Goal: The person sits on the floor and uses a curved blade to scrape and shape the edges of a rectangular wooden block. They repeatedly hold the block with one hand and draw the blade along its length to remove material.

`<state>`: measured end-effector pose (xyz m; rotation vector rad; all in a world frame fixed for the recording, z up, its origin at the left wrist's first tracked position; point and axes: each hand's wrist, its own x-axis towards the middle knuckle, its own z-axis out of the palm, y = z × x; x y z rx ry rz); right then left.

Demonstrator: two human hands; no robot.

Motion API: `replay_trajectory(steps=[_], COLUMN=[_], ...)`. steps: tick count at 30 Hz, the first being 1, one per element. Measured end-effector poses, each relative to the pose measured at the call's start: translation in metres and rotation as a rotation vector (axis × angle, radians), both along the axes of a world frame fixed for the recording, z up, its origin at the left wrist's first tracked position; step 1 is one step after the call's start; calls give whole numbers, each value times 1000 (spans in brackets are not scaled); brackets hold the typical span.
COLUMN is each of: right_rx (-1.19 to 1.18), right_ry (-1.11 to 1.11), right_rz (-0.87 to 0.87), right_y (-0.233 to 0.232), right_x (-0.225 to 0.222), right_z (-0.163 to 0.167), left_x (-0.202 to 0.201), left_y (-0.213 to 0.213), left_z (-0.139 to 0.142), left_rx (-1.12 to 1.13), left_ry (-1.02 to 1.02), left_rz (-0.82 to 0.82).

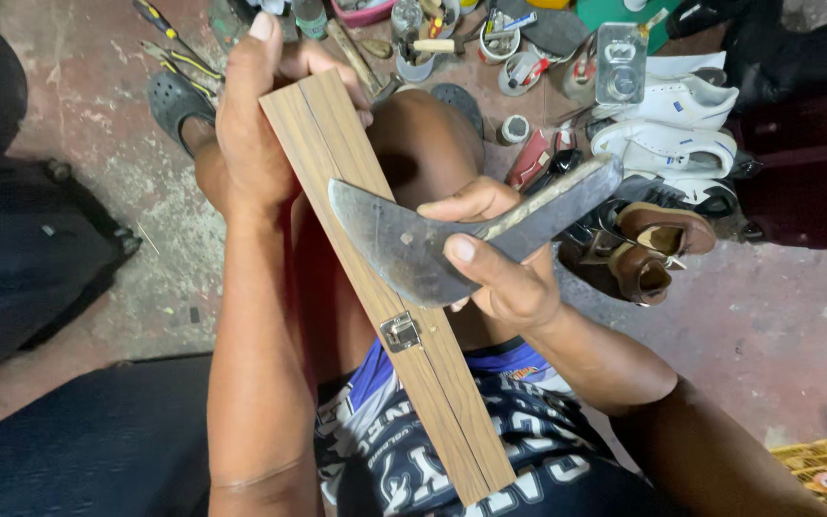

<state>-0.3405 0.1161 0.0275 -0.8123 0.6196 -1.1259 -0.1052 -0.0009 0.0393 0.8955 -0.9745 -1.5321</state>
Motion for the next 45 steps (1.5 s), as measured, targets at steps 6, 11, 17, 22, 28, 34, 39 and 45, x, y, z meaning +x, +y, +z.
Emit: replay_trajectory(steps=[6, 11, 17, 22, 28, 34, 39, 45], right_rx=[71, 59, 26, 110, 89, 49, 118, 104], right_ry=[-49, -13, 2, -45, -19, 70, 16, -20], right_rz=[78, 82, 41, 65, 26, 13, 29, 67], right_y=[-8, -9, -7, -3, -1, 2, 7, 10], right_x=[-1, 1, 1, -2, -3, -4, -2, -18], right_z=[5, 10, 5, 5, 5, 10, 8, 7], left_x=[2, 5, 4, 9, 7, 6, 5, 4], left_y=[-1, -3, 0, 0, -1, 0, 1, -1], left_z=[3, 3, 2, 2, -2, 0, 1, -10], left_rx=[-74, -133, -76, -145, -84, -87, -7, -8], left_ry=[-62, -108, -33, -111, 3, -51, -42, 67], left_rz=[-17, -23, -17, -29, -38, 9, -18, -48])
